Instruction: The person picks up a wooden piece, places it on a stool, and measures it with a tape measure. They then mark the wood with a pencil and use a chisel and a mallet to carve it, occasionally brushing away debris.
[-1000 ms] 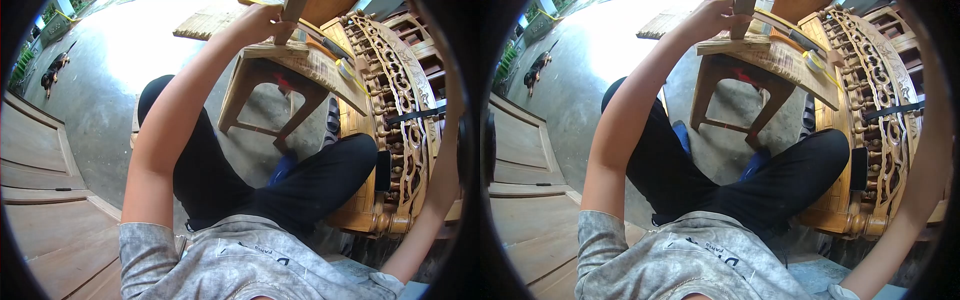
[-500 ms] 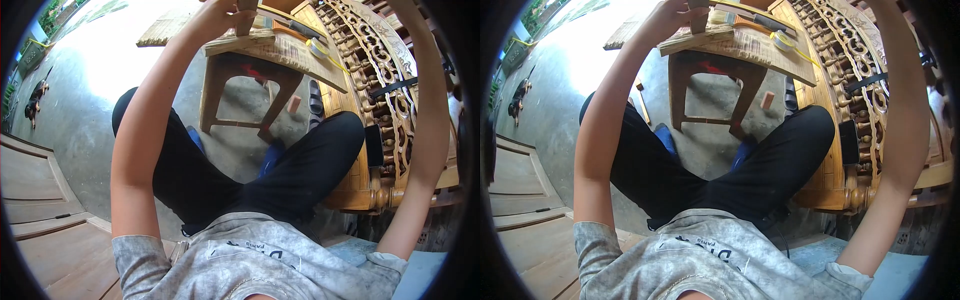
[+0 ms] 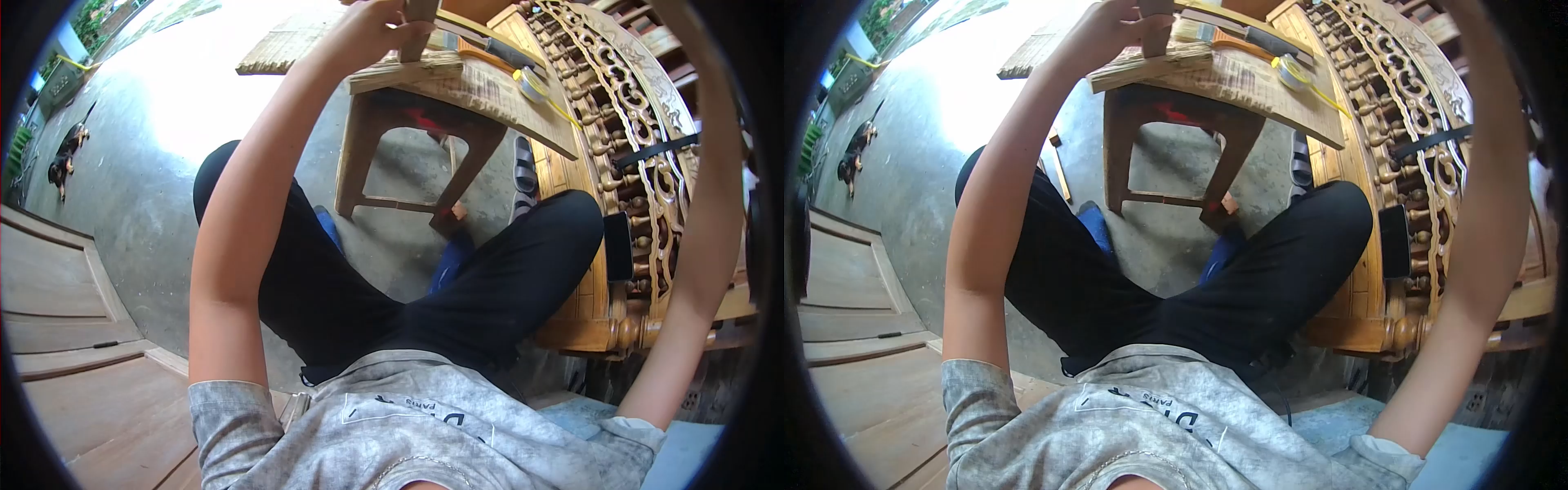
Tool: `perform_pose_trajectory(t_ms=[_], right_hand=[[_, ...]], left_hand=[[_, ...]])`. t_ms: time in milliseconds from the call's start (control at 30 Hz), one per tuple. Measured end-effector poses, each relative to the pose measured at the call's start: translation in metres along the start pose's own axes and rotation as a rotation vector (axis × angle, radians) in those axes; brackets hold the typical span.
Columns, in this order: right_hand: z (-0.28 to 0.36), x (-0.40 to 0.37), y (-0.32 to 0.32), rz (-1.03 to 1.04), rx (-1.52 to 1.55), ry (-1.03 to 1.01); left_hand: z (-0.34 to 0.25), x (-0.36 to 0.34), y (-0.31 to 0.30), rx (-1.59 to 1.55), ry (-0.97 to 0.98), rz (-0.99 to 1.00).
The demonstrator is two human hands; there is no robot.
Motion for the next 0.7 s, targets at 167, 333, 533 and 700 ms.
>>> perform_pose_trajectory(t_ms=[167,333,533,700], right_hand=[[0.07,-0.032,0.033,-0.639,-0.76,-0.558],[0.071,-0.027,0.059,-0.593,-0.408,-0.35],[0.009,-0.032,0.052,-0.078,-0.658,-0.155],[-0.039,-0.06,0.044,-0.342,-0.541,0.075]], left_hand=[[0.001,-0.003,0.002,0.013,-0.064,0.01],[0.002,-0.004,0.001,-0.013,-0.003,0.012],[0.004,-0.006,0.006,-0.091,-0.063,0.069],[-0.005,-0.008,0.002,0.03,-0.02,-0.037]])
Point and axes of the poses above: each hand's wrist, its own x-axis towards the middle knuckle, its own y-axis out of the palm, z = x × y, the point moved 4 cm from there along x, towards the middle knuckle, and after that the axes turned 13 degrees about -y, right-handed, at the moved point
